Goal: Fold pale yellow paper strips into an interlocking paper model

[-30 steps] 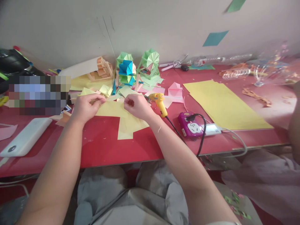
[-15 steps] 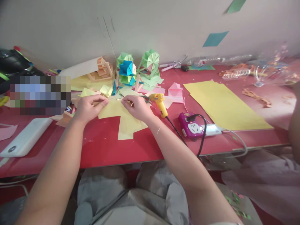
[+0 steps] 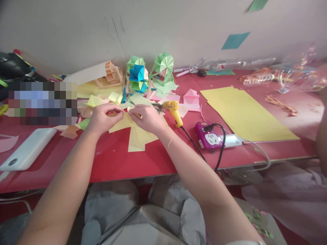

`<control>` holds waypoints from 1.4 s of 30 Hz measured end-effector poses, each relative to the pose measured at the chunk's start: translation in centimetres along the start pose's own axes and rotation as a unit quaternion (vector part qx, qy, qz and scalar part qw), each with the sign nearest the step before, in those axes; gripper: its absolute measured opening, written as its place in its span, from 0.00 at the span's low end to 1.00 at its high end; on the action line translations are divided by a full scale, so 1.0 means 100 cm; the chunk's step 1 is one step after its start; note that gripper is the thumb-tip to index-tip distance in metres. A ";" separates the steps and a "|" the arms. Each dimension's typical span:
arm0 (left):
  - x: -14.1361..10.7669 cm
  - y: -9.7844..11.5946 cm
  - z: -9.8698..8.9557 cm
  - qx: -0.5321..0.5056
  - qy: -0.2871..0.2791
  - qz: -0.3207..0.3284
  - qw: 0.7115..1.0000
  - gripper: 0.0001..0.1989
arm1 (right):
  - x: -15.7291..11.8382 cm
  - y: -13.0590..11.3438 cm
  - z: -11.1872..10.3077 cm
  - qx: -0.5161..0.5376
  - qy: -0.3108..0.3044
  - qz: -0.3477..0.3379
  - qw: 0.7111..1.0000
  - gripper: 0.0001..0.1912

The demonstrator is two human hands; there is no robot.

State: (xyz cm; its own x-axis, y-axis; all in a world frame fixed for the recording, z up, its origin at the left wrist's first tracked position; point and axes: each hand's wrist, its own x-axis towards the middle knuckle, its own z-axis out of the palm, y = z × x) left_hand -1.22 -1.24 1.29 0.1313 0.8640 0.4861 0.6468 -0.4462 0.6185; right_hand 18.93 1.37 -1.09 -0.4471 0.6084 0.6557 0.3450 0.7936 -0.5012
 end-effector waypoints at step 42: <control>-0.001 0.000 0.009 -0.247 -0.035 -0.138 0.959 0.16 | 0.007 0.006 -0.004 0.332 0.005 0.243 0.912 0.20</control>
State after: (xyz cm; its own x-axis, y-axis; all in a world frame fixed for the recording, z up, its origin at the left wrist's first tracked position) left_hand -0.52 -1.15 0.65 0.0684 0.9708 0.2300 0.2321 -0.2397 0.9427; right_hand 19.18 2.21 -0.71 -0.3654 0.8913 0.2685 -0.0759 0.2590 -0.9629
